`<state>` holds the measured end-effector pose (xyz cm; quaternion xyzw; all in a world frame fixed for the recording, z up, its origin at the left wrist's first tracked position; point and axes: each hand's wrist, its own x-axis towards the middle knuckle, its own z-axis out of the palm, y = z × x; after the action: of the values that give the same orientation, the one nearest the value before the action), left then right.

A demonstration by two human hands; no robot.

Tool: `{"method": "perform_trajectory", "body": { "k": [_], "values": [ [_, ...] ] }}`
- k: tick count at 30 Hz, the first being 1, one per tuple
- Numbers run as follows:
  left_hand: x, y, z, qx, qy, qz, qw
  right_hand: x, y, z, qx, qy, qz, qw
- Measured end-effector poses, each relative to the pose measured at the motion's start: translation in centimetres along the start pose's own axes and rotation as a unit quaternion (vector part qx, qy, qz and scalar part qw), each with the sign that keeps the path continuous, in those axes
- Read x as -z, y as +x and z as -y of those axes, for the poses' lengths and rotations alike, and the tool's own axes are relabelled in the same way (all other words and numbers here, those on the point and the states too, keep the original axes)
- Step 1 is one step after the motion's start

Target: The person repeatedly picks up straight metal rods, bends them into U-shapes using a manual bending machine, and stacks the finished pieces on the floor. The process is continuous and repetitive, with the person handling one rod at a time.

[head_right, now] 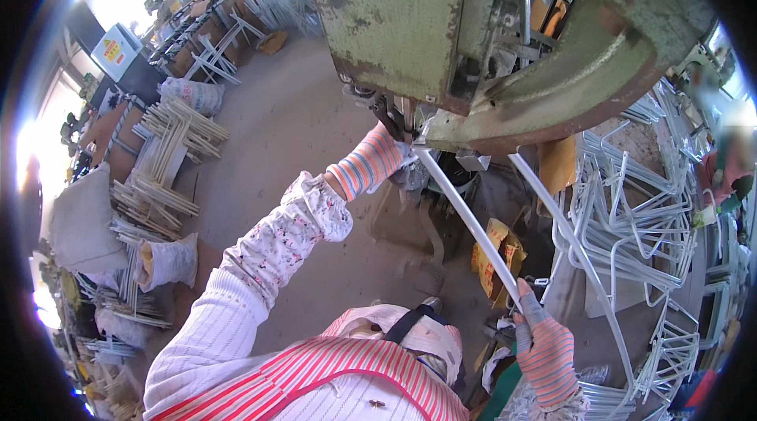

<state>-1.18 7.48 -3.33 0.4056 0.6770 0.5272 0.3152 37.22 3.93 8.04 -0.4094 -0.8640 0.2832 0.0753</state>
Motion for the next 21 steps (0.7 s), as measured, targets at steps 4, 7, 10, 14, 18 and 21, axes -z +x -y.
{"method": "perform_trajectory", "body": {
  "k": [4, 7, 10, 14, 18, 21],
  "values": [
    [0.4, -1.2, -0.5, 0.010, 0.022, -0.033, 0.999, -0.6, 0.0, 0.1, -0.006, 0.011, 0.008, 1.000],
    [0.1, -3.7, -3.3, 0.000, 0.162, -0.133, 0.978, -0.6, -0.3, 0.4, -0.015, -0.024, 0.007, 1.000],
    [-0.6, -8.4, -5.1, -0.360, 0.282, -0.268, 0.848, -0.5, -0.5, 0.5, -0.029, -0.016, 0.007, 0.999],
    [-4.8, -11.9, -7.4, -0.514, 0.343, -0.053, 0.784, -1.7, -1.0, 0.6, 0.010, -0.013, -0.031, 0.999],
    [-6.9, -10.6, -7.4, -0.470, 0.452, 0.065, 0.755, -1.7, -1.5, 1.7, -0.005, -0.025, -0.025, 0.999],
    [-7.1, -10.6, -7.4, -0.464, 0.476, 0.063, 0.744, -2.3, -1.6, 1.1, 0.019, -0.055, -0.037, 0.998]
  ]
}}
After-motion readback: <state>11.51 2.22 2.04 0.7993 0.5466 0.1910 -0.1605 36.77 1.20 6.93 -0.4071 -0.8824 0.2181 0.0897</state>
